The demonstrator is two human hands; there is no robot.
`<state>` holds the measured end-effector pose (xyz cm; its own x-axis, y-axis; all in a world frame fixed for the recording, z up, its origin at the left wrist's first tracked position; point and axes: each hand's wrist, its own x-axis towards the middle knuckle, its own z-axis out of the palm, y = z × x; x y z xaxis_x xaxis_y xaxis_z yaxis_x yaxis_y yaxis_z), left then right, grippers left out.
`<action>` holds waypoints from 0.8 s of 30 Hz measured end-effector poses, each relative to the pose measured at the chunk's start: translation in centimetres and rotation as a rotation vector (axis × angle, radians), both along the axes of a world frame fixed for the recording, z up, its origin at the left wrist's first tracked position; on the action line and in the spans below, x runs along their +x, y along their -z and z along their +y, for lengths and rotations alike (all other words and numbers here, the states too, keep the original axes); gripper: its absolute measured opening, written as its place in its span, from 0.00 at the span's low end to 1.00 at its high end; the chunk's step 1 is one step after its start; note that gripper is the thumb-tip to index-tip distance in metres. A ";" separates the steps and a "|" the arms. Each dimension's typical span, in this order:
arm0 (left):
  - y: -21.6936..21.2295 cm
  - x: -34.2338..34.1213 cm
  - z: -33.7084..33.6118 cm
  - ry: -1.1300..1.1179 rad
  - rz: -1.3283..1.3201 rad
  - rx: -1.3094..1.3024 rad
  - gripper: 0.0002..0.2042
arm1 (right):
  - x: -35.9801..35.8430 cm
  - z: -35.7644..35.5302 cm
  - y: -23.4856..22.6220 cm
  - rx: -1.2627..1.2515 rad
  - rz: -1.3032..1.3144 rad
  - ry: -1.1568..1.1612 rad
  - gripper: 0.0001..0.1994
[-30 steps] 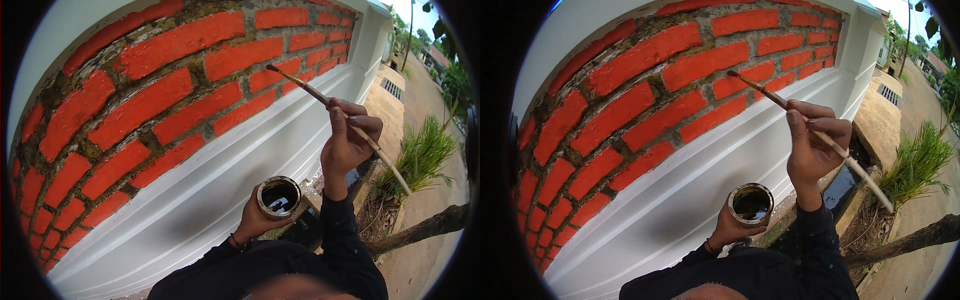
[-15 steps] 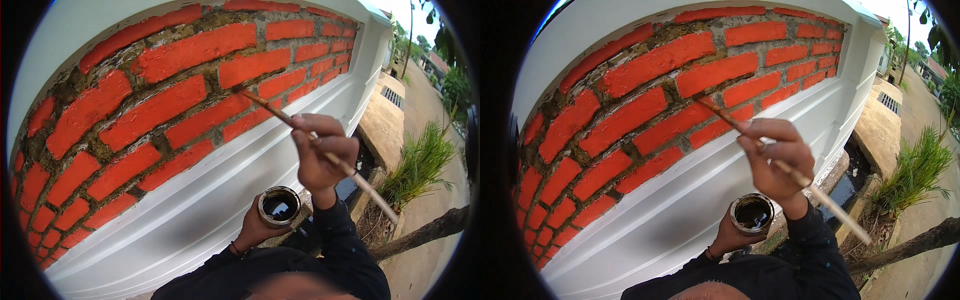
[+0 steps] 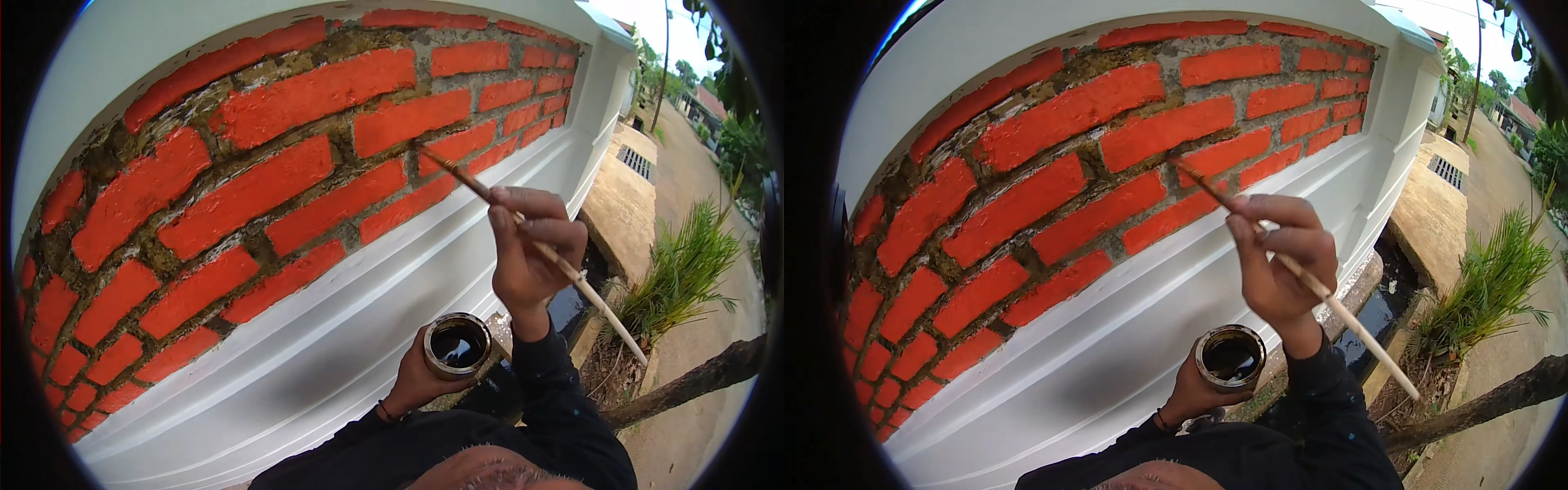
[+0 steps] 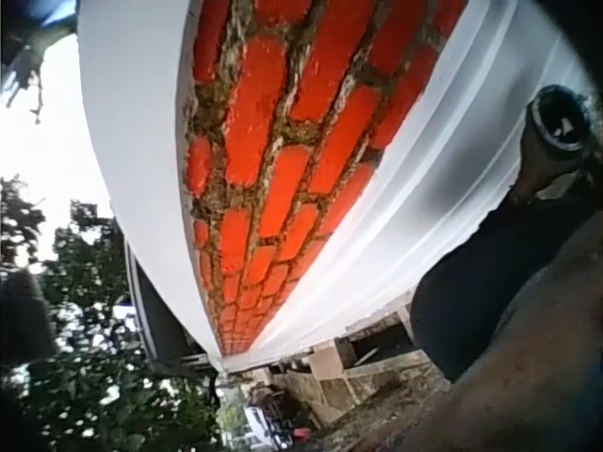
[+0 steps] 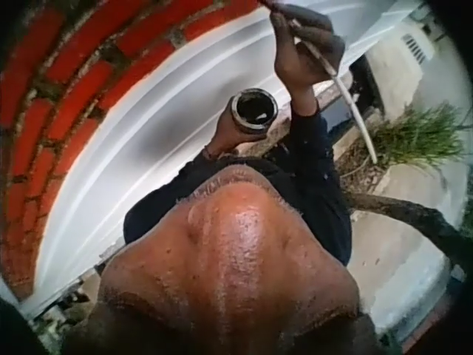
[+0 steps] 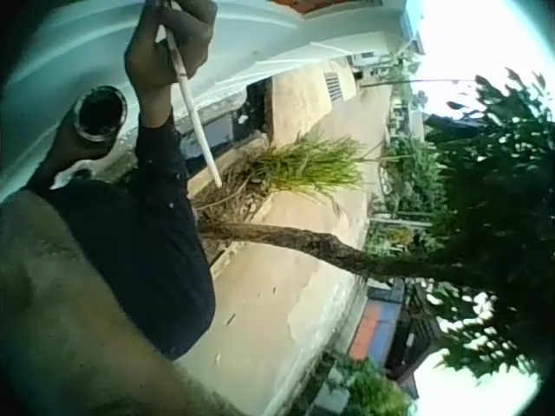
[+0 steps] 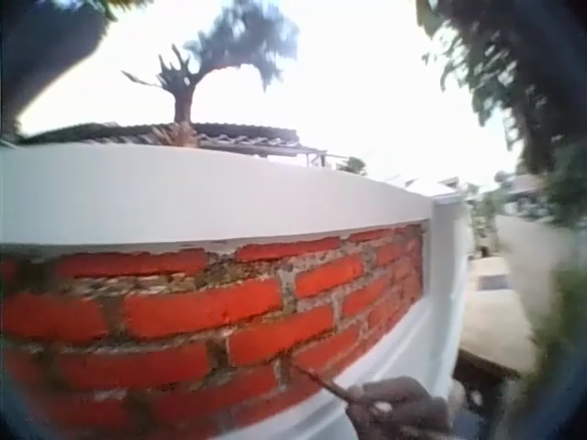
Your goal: The person is painting the grout lines between bricks on a wall using a paintbrush and black paint.
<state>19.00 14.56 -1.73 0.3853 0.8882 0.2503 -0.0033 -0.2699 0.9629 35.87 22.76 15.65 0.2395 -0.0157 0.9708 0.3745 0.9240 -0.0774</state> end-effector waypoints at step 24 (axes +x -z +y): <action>0.5 0.3 -0.1 0.024 -0.046 0.011 0.51 | 2.7 0.9 1.2 -0.086 0.166 0.066 0.15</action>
